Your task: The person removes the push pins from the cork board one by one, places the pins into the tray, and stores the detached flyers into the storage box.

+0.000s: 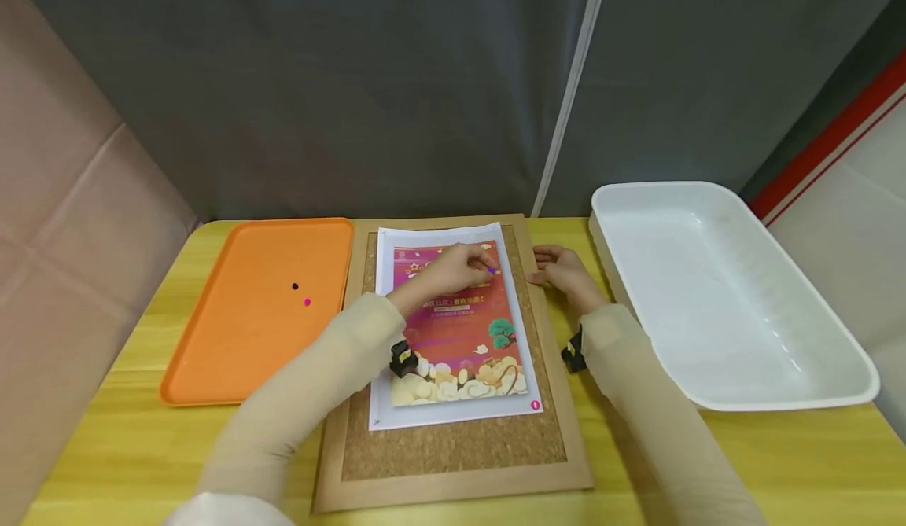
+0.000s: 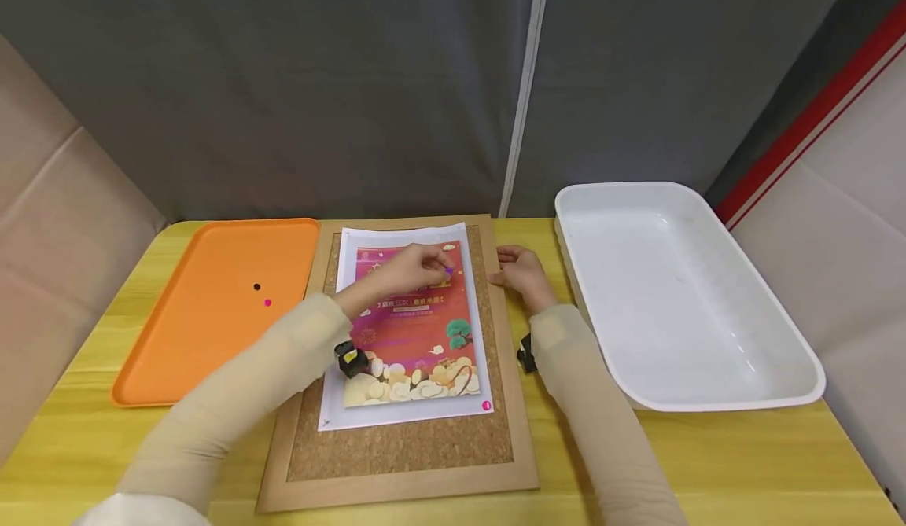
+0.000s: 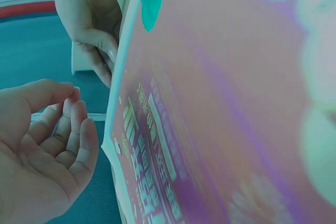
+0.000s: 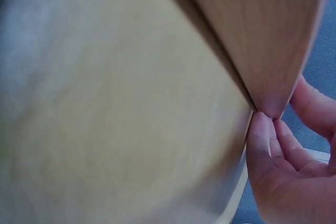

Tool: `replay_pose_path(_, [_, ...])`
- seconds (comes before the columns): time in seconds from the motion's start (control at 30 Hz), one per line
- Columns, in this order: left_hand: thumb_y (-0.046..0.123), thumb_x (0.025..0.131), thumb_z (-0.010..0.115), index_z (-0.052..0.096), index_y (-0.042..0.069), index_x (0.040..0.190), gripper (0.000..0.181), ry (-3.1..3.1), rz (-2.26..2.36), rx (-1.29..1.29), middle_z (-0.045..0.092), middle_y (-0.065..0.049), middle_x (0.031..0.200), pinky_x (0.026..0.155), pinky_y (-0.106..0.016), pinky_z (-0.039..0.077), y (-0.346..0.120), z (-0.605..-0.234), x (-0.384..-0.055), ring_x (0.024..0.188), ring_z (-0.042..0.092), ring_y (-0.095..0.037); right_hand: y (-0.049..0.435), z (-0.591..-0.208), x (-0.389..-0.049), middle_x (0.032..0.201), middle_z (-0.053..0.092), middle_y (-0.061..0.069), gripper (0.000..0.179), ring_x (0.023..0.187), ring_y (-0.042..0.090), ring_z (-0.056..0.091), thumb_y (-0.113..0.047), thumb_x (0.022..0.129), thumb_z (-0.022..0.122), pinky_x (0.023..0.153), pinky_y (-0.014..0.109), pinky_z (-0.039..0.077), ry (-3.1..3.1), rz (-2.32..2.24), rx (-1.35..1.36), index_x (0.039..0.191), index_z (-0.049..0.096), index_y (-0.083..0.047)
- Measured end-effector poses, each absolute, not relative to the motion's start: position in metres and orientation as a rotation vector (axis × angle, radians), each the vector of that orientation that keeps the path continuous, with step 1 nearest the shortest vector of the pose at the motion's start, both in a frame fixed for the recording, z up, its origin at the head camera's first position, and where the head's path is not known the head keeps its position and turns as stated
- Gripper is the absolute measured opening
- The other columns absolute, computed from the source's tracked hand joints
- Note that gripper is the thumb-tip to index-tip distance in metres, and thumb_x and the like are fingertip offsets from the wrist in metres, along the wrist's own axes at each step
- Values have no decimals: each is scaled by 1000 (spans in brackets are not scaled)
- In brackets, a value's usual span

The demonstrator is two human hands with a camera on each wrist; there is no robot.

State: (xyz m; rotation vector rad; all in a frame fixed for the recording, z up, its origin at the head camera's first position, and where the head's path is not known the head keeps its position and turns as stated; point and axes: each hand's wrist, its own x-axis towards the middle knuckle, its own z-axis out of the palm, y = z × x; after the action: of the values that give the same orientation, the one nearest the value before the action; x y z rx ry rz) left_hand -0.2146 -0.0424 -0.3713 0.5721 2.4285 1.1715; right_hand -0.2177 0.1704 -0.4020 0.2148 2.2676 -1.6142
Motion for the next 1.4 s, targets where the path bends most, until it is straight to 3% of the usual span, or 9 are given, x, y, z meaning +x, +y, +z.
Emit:
replay_pose_path(0.13, [13,92,60,67,0,112,25,2406,1189,567,68,-14,111,73,-19,47,-64,-369,-199,82,56,-11,166,-402,-218,149,34,25,64,136,35,37,5,89,57,85,16,47,2263,-1613,219,147,28,5])
replay_pose_path(0.27, [13,92,60,67,-1,112,26,2395,1201,535,68,-14,106,71,-20,48,-90,-369,-183,81,57,-13,163,-403,-219,149,35,24,64,136,35,38,4,89,58,93,22,47,2263,-1603,234,147,29,5])
replay_pose_path(0.53, [15,92,61,65,-1,115,29,2469,1233,401,67,-16,104,76,-24,50,-142,-374,-159,88,60,-18,165,-402,-219,149,35,24,65,135,35,39,4,89,58,93,22,47,2270,-1592,224,147,29,5])
replay_pose_path(0.9, [18,95,58,59,-1,124,35,2473,1320,180,64,-22,119,84,-29,51,-198,-375,-151,100,61,-22,166,-401,-220,150,34,24,65,136,35,38,3,90,58,96,24,46,2273,-1592,227,147,28,4])
replay_pose_path(1.17, [20,96,57,56,-3,127,40,2536,1314,93,61,-23,126,85,-25,51,-231,-376,-150,99,61,-12,167,-402,-220,150,35,24,65,136,35,39,3,89,59,79,12,45,2261,-1597,205,147,29,4])
replay_pose_path(1.4, [25,97,55,52,-6,131,46,2547,1322,28,56,-26,132,79,-15,49,-261,-376,-152,90,58,6,167,-402,-223,149,37,22,64,136,34,40,2,90,59,96,25,46,2263,-1589,230,147,30,2])
